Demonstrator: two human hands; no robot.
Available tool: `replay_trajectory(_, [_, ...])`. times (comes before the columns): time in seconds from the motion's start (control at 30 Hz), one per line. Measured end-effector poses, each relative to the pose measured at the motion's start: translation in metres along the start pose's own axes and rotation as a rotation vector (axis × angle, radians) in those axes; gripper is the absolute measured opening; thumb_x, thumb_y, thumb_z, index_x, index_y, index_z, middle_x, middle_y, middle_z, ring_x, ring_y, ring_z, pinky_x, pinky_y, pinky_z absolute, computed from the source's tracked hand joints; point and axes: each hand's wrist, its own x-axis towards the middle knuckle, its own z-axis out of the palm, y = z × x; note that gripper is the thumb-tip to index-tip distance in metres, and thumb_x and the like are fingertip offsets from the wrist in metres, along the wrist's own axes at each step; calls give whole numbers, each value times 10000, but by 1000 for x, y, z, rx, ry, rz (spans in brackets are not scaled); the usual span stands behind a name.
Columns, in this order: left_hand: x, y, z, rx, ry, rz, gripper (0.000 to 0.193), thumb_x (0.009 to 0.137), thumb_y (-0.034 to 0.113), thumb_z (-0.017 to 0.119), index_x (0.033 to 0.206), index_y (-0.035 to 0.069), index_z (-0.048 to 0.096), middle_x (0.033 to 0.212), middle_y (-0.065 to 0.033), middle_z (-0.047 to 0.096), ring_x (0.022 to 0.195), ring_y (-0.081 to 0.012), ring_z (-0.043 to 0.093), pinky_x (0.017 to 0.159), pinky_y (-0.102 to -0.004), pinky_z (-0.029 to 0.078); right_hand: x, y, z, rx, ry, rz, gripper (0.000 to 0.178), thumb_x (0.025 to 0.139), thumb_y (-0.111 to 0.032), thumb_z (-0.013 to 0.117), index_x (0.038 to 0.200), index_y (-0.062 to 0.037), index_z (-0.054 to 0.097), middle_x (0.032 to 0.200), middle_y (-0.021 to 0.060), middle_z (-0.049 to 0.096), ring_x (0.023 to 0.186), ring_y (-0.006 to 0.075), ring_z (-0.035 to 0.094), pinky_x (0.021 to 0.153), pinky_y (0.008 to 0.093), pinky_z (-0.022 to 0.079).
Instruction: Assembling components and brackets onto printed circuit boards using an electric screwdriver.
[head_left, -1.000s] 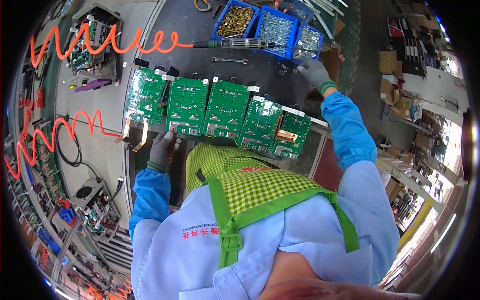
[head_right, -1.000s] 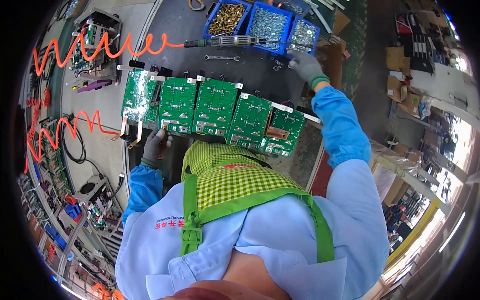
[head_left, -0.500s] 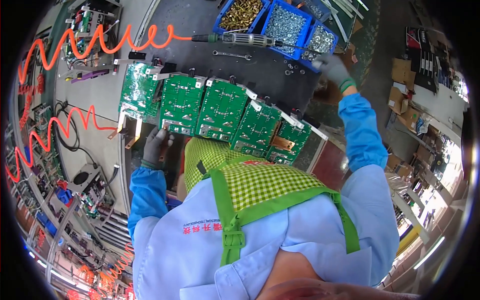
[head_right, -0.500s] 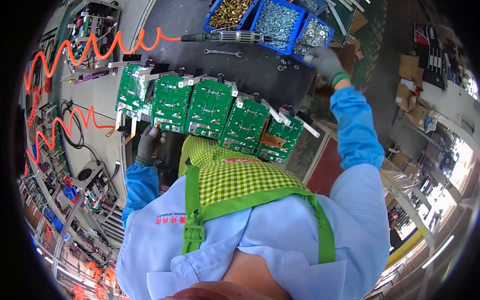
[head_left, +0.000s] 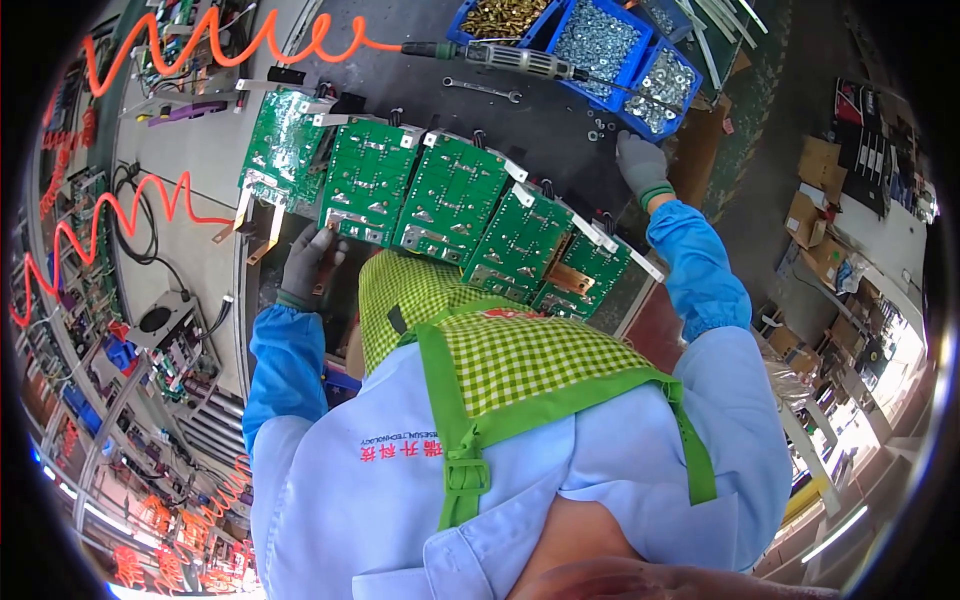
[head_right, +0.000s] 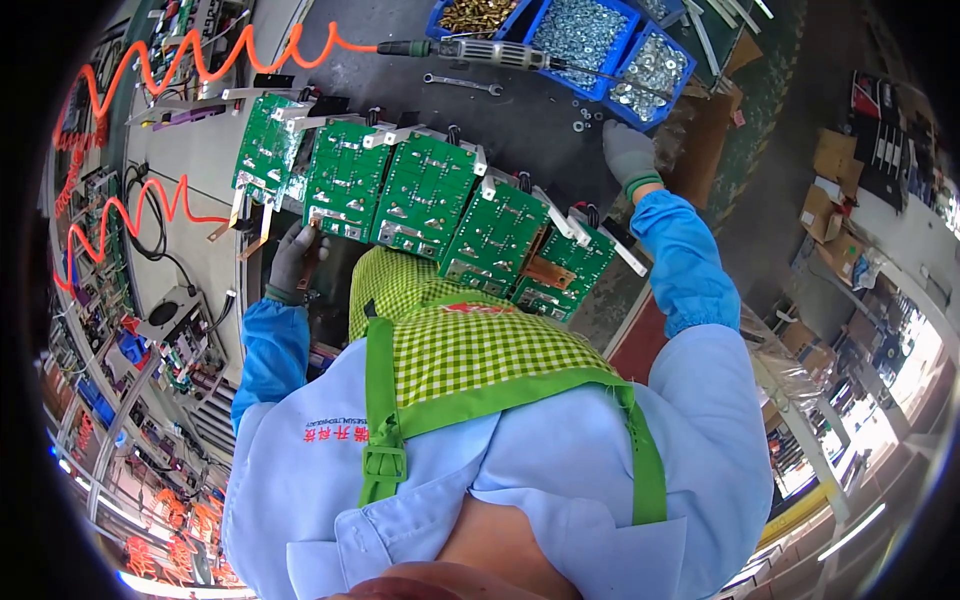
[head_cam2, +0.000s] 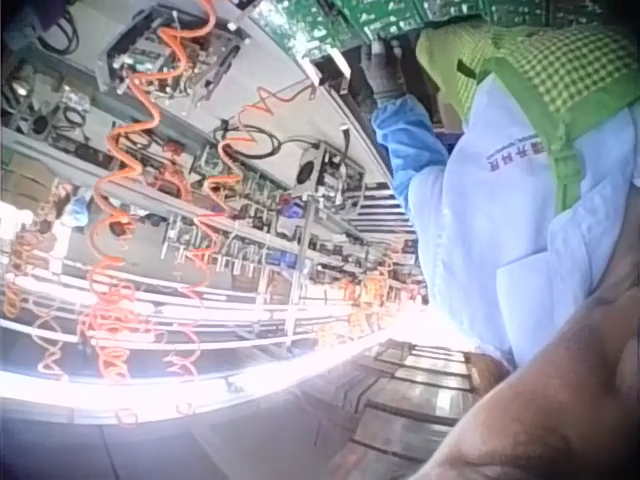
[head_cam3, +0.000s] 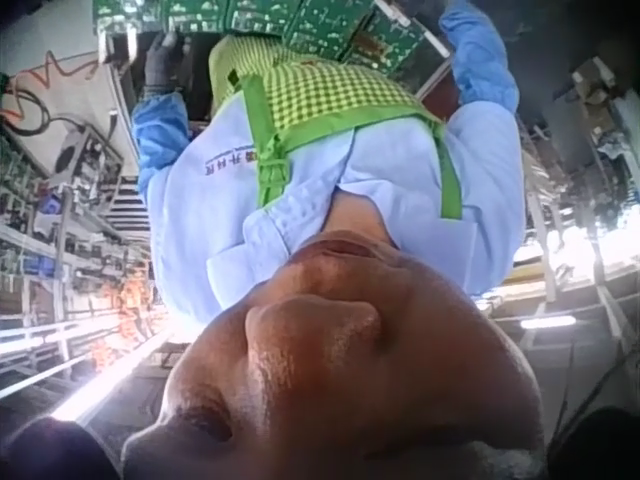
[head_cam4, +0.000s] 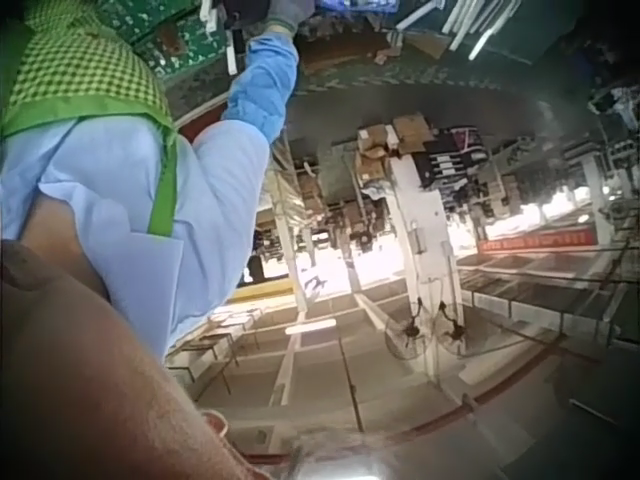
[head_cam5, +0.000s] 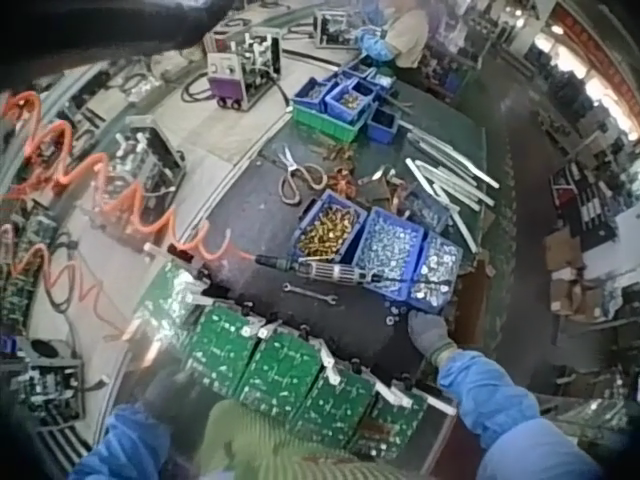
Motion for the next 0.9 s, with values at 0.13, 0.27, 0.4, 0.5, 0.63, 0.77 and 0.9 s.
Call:
replay_trajectory(0.13, [-5, 7, 12, 6, 2, -4, 285, 872, 218, 548, 1079, 23, 524, 840, -51, 590, 702, -107, 569, 614, -208, 468, 3, 10, 9, -5, -18, 9, 182, 845, -218, 452, 930, -67, 509, 824, 139, 609, 704, 328, 619, 575, 457, 487])
replay_trajectory(0.27, [0, 8, 15, 20, -32, 1, 299, 879, 213, 534, 1101, 14, 518, 842, -46, 592, 709, -90, 563, 613, -186, 457, -5, 3, -14, -19, -75, 46, 172, 835, -166, 444, 937, -67, 541, 831, 154, 628, 749, 330, 625, 623, 447, 496])
replay_trajectory(0.4, [-3, 7, 15, -31, -46, 35, 295, 876, 191, 540, 1108, 10, 516, 888, -48, 595, 756, -99, 579, 636, -199, 480, 1, 8, -15, -75, -114, -36, 167, 836, -149, 434, 939, -58, 529, 828, 171, 630, 752, 339, 626, 618, 452, 494])
replay_trajectory(0.5, [0, 8, 13, -23, -49, 27, 276, 876, 184, 539, 1088, 6, 524, 889, -47, 596, 766, -103, 583, 644, -203, 487, 6, 3, -17, -133, -115, -97, 156, 832, -137, 438, 928, -47, 522, 799, 186, 632, 751, 349, 629, 623, 465, 494])
replay_trajectory(0.63, [4, 6, 3, 15, -98, 17, 266, 886, 185, 526, 1083, 6, 524, 877, -52, 598, 743, -102, 582, 641, -202, 487, 3, -7, -28, -157, -222, -103, 148, 823, -101, 437, 909, -33, 536, 829, 210, 628, 774, 376, 625, 643, 456, 503])
replay_trajectory(0.77, [-2, 10, 10, 5, -41, 46, 251, 891, 182, 514, 1073, 11, 536, 871, -50, 600, 722, -94, 578, 616, -189, 475, 2, -4, -26, -142, -151, -98, 139, 811, -133, 468, 862, -52, 569, 857, 187, 631, 801, 347, 624, 679, 440, 500])
replay_trajectory(0.9, [-3, 12, 6, 81, -40, 26, 254, 886, 184, 525, 1070, 10, 540, 845, -38, 598, 709, -84, 571, 590, -175, 458, -11, -16, -83, 143, 128, -88, 169, 812, -188, 501, 845, -67, 615, 874, 156, 634, 800, 337, 605, 686, 415, 485])
